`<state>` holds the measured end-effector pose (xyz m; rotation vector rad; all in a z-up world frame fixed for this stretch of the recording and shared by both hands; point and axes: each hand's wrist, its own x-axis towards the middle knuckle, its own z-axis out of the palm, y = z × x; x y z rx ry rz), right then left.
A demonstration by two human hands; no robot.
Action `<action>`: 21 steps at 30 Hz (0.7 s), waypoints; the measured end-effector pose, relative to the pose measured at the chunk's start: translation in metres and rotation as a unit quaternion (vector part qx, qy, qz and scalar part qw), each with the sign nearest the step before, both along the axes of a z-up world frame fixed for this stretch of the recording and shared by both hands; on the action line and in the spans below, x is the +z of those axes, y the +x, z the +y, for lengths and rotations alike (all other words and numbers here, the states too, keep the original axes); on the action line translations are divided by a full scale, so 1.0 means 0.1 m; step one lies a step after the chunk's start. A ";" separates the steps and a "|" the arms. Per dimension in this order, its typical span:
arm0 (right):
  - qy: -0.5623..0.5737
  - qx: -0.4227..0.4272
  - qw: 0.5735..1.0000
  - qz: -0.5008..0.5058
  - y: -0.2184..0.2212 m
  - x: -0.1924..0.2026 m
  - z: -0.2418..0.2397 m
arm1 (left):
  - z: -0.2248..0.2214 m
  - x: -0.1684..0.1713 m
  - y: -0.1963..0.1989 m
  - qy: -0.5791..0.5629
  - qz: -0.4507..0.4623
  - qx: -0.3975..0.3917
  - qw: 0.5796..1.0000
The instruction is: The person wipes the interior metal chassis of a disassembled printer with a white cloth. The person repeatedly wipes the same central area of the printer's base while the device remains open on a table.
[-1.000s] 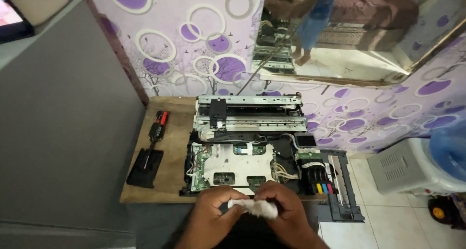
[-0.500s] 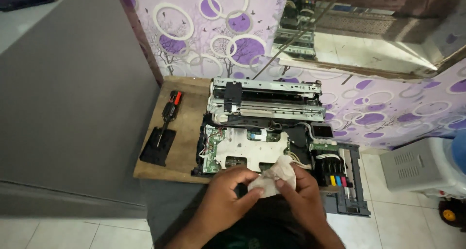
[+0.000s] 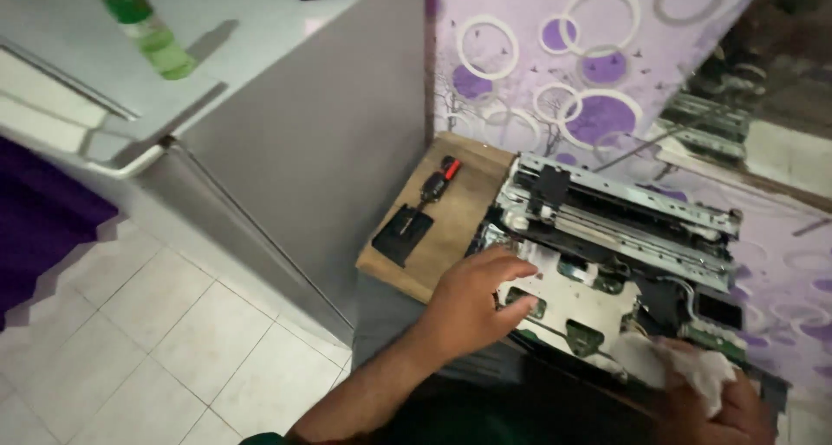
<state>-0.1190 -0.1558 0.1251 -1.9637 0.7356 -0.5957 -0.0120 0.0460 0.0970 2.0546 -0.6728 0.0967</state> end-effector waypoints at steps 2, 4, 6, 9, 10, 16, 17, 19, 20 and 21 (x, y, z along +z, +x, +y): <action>0.026 0.001 0.999 -0.019 0.02 -0.56 -0.37 | 0.01 -0.02 0.01 -0.038 -0.018 0.016 0.999; 0.055 -0.003 0.998 -0.037 0.04 -0.76 -0.51 | 0.00 -0.02 -0.02 -0.074 -0.035 0.027 0.996; 0.114 0.007 0.993 -0.030 0.06 -0.60 -0.45 | -0.05 0.00 -0.09 -0.087 0.053 0.008 0.995; 0.110 0.018 0.993 0.038 0.14 -0.39 -0.45 | -0.15 -0.22 -0.07 -0.066 -0.023 0.011 0.997; 0.109 0.018 0.993 0.037 0.20 -0.74 -0.71 | -0.14 -0.22 -0.07 -0.067 -0.023 0.011 0.997; 0.429 0.182 0.868 -0.173 0.27 -1.24 -1.07 | -0.03 -0.36 0.10 0.001 -0.092 0.047 0.995; 0.136 0.161 0.963 -0.168 0.26 -1.12 -0.96 | 0.02 -0.38 0.13 0.033 -0.101 0.049 0.993; -0.170 0.120 0.968 -0.141 0.39 -1.10 -0.90 | 0.09 -0.46 0.21 0.065 -0.108 0.046 0.991; -0.284 0.175 0.930 -0.155 0.52 -1.18 -0.96 | 0.10 -0.52 0.24 0.120 -0.111 0.032 0.986; -0.394 0.225 0.877 -0.160 0.59 -1.27 -1.03 | 0.09 -0.59 0.26 0.174 -0.113 0.011 0.978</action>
